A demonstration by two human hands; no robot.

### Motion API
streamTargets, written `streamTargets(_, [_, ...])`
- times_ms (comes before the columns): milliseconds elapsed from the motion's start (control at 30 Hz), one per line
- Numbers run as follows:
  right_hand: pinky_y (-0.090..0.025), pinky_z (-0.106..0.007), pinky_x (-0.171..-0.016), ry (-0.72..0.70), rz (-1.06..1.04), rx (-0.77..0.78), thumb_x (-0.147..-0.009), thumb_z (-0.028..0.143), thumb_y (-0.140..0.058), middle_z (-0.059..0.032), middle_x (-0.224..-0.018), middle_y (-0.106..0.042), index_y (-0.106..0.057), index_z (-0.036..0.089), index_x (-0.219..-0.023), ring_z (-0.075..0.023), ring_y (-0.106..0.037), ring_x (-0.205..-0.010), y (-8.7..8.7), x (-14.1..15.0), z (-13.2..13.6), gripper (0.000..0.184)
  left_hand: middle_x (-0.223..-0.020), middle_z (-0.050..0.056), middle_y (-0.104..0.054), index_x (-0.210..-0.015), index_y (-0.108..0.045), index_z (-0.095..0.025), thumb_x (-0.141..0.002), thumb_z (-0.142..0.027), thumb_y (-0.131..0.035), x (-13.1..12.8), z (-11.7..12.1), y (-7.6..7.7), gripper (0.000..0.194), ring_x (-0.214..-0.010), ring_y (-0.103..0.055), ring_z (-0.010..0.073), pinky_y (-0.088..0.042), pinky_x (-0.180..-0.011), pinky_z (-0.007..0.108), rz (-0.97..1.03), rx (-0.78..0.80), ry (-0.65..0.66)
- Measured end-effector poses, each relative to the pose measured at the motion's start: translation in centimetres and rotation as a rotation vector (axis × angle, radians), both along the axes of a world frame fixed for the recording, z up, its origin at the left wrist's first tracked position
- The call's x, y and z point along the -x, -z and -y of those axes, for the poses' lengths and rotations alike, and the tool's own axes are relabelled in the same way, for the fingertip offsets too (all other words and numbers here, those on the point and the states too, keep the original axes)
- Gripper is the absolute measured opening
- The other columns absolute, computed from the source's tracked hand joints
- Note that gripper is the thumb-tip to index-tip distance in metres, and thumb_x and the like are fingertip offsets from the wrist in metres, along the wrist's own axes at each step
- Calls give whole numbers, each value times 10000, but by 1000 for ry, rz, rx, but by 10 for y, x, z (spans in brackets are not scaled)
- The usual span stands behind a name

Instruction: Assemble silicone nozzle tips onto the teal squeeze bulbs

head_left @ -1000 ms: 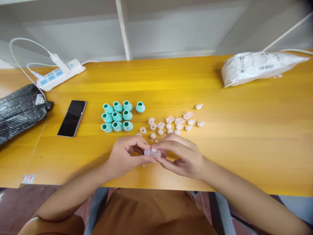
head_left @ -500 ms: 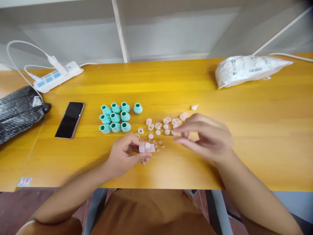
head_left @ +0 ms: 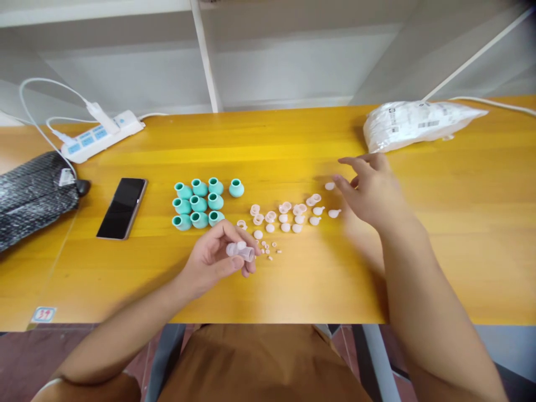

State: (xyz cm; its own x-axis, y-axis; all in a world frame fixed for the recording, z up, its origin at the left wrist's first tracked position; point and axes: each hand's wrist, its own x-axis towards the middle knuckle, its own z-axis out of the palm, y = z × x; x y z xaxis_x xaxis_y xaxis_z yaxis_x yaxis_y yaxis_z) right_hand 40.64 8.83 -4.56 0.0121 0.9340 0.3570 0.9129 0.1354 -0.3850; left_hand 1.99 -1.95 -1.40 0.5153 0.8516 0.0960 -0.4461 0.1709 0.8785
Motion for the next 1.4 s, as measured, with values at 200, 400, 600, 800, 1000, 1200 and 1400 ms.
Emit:
streamTargets(200, [-645, -473, -921, -79, -52, 94, -1049, 337, -668, -148, -1275, -778, -814, 218, -1343, -226, -738, -754, 8, -5, -9, 350, -1170, 93, -783, -999, -513, -204, -1007, -264, -869, -1, 0, 3, 361, -801, -798, 126, -641, -671, 191, -34, -10, -23])
streamTargets(400, [-634, -421, -861, -95, -54, 176, -1005, 334, -703, -106, -1045, -835, -854, 226, -1051, -263, -762, -810, 5, 0, -10, 191, -1112, 63, -802, -1022, -557, -188, -1049, -238, -827, 1, -2, 4, 276, -801, -795, 96, -626, -716, 165, -10, 28, -19])
streamTargets(600, [-634, -449, -867, -61, 42, 166, -994, 281, -671, -137, -1019, -849, -855, 224, -999, -301, -772, -837, 10, -4, -12, 192, -1115, 55, -797, -973, -560, -187, -1018, -200, -856, 0, -3, 6, 300, -810, -745, 72, -628, -739, 148, -20, 22, -9])
streamTargets(800, [-669, -455, -891, -134, 5, 137, -955, 228, -696, -127, -1102, -859, -849, 228, -1009, -286, -799, -851, 13, -4, -12, 162, -1116, 38, -751, -969, -567, -194, -987, -170, -870, -2, -5, 5, 304, -811, -730, 88, -634, -729, 175, -24, 7, -40])
streamTargets(1000, [-680, -495, -948, -74, -162, 1, -969, 184, -734, -107, -988, -861, -839, 218, -989, -308, -832, -939, -8, 14, -1, 112, -1044, 23, -702, -966, -646, -187, -941, -241, -935, -1, -6, 5, 295, -750, -683, 86, -620, -676, 179, -74, 9, -118])
streamTargets(1200, [-734, -375, -748, -450, -936, 67, -956, 323, -926, -53, -999, -855, -855, 264, -1006, -220, -838, -805, -42, 74, 47, 105, -947, 16, -742, -1028, -768, -194, -904, -190, -961, -2, -5, 4, 230, -795, -717, 107, -622, -689, 172, -137, -81, -192])
streamTargets(1400, [-723, -318, -721, -803, -1069, 199, -971, 160, -890, -60, -1027, -831, -878, 257, -1042, -184, -821, -857, -46, 123, 83, 120, -965, 31, -800, -1046, -776, -185, -936, -182, -933, -4, -4, -1, 192, -787, -753, 111, -632, -714, 191, -184, -114, -192])
